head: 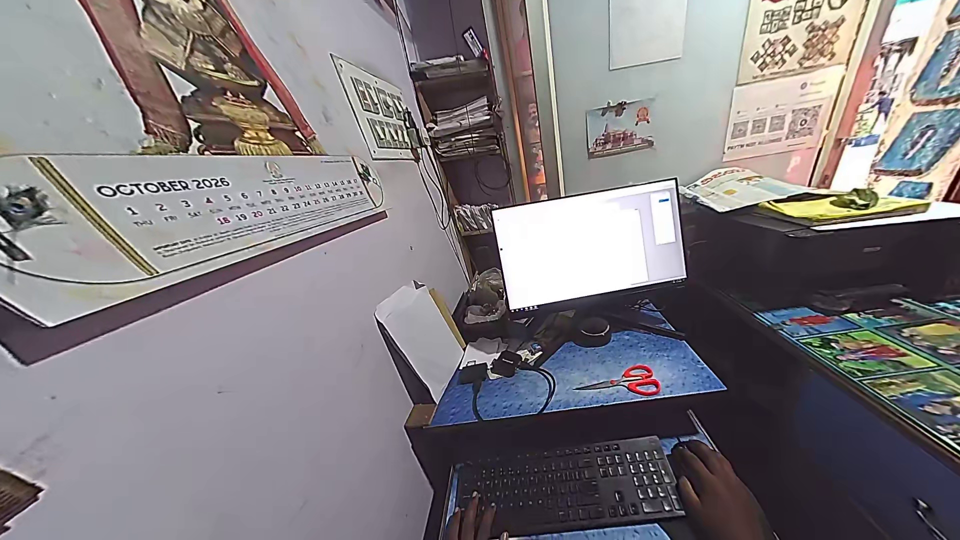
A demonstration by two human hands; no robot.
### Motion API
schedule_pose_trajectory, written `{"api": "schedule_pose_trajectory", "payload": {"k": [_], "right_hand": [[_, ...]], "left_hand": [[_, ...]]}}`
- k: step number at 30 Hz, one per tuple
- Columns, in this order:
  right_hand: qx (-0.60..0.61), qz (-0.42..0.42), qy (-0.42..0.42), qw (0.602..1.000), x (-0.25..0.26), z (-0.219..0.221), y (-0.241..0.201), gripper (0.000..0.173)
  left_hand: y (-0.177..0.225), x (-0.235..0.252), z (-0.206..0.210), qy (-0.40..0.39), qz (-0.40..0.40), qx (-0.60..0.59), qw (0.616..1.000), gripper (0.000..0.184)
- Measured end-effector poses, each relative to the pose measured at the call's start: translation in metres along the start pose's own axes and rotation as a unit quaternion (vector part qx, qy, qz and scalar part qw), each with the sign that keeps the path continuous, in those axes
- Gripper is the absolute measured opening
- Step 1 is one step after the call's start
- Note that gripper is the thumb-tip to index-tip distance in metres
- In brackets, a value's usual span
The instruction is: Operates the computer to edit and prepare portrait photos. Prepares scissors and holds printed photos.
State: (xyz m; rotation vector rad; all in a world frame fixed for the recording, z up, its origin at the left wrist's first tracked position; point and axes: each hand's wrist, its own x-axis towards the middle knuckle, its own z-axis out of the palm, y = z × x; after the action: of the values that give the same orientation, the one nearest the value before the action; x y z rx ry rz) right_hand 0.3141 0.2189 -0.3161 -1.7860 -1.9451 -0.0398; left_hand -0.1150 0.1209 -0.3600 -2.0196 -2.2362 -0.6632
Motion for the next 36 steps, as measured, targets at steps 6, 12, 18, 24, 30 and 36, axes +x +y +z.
{"api": "schedule_pose_trajectory", "payload": {"k": [6,12,18,24,30,36], "right_hand": [[-0.020,0.010,0.007,1.000,0.000,0.002,0.000,0.045],[-0.024,-0.112,0.104,0.988,-0.003,0.014,0.016,0.060],[-0.010,-0.142,0.052,0.989,-0.004,0.012,0.014,0.055],[0.034,-0.103,0.120,0.987,-0.003,0.021,0.022,0.060],[0.014,-0.115,0.129,0.985,-0.002,0.014,0.012,0.063],[-0.045,-0.205,-0.070,0.975,0.003,-0.014,-0.052,0.051]], "left_hand": [[0.000,0.000,0.002,0.003,-0.005,-0.001,1.000,0.051],[0.003,-0.001,-0.002,0.005,-0.014,-0.011,1.000,0.051],[0.005,-0.001,-0.004,0.033,0.005,-0.015,0.999,0.047],[0.003,-0.004,0.004,0.052,0.071,0.029,0.996,0.048],[0.002,-0.005,0.014,0.073,0.096,0.008,0.993,0.058],[0.011,-0.001,0.002,-0.029,0.065,-0.019,0.997,0.063]]}}
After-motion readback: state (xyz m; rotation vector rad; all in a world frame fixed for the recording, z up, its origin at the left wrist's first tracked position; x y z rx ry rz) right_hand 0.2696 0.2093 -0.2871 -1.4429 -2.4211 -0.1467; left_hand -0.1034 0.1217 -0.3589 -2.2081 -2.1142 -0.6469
